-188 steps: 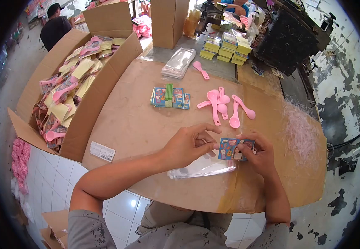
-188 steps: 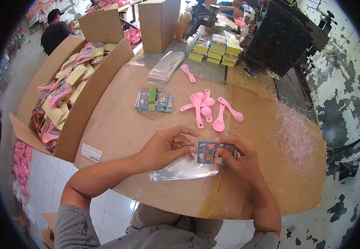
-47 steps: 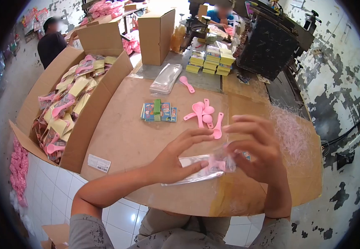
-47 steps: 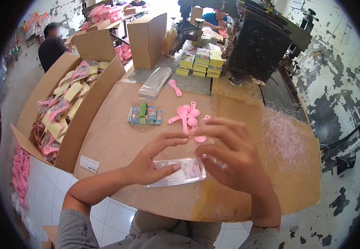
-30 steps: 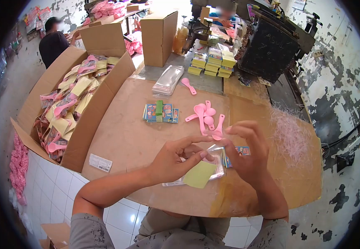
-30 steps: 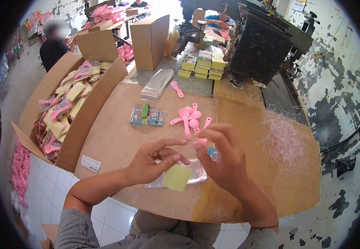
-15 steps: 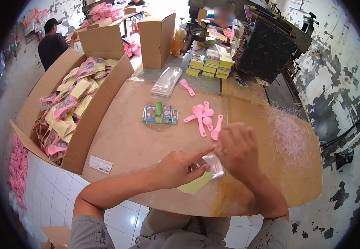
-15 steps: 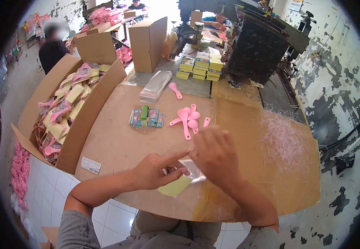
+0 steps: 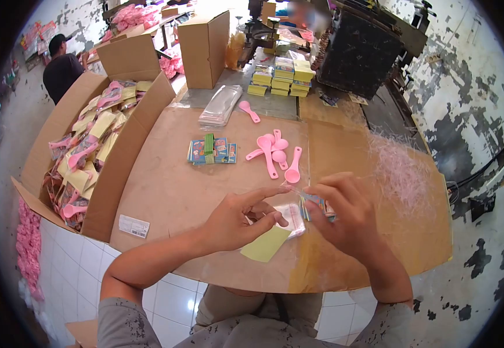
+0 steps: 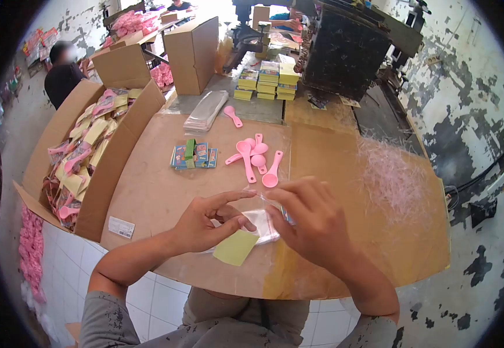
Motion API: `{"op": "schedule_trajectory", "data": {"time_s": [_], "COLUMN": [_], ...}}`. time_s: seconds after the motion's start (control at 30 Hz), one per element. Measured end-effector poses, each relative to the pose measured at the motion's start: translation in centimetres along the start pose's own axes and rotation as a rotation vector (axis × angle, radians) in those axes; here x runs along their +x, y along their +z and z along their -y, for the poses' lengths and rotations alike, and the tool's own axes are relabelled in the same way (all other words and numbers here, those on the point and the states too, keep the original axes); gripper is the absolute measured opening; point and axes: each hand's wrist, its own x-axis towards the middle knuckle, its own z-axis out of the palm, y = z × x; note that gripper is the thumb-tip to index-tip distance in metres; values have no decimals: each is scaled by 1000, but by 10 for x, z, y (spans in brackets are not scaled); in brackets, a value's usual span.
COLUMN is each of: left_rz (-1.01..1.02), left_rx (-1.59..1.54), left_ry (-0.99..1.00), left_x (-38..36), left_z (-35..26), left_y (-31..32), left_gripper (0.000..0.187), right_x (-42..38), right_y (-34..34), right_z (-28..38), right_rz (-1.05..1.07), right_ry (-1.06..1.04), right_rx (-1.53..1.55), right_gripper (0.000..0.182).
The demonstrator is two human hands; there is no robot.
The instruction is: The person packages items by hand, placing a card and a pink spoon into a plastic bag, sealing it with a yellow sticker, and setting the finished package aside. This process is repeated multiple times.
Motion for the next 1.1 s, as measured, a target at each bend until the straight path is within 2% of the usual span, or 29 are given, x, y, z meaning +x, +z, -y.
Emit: {"op": "schedule_trajectory", "data": {"time_s": [0.27,0.43,0.53,0.63,0.7,0.77,0.83,0.9,0.93,1.0,1.1], "left_rz": [-41,-2,27,10,-26,-66,-77,-78,-74,-71,-86], "left_rx": [126,206,239,118,-35,-225,-274,-301,-302,-270,-235], "left_ry": [138,65,26,-13,-65,-143,-152,-158,-160,-152,-161], "left_x": [-3,-5,-1,2,3,5,6,6,7,8,10], "left_z": [6,5,2,4,4,4,10,12,11,11,15], "left_y": [4,3,0,-3,-6,-5,-7,-7,-7,-7,-7], "left_gripper": [62,63,62,54,50,47,45,44,44,42,40], "right_x": [9,5,12,12,10,-8,-53,-84,-122,-193,-127], "right_y": [32,45,40,26,-9,-68,-111,-132,-133,-126,-122], "right_z": [3,1,-4,-28,-53,-79,-148,-206,-240,-291,-209], "right_rz": [-17,5,42,-60,68,235,89,-32,98,293,-46], "right_ry": [-174,-278,-137,180,452,710,457,460,494,413,634], "right_rx": [-212,-418,-202,75,421,891,1254,1442,681,-844,-640], "right_gripper": [20,20,13,7,9,11,1,21,26,38,44]}}
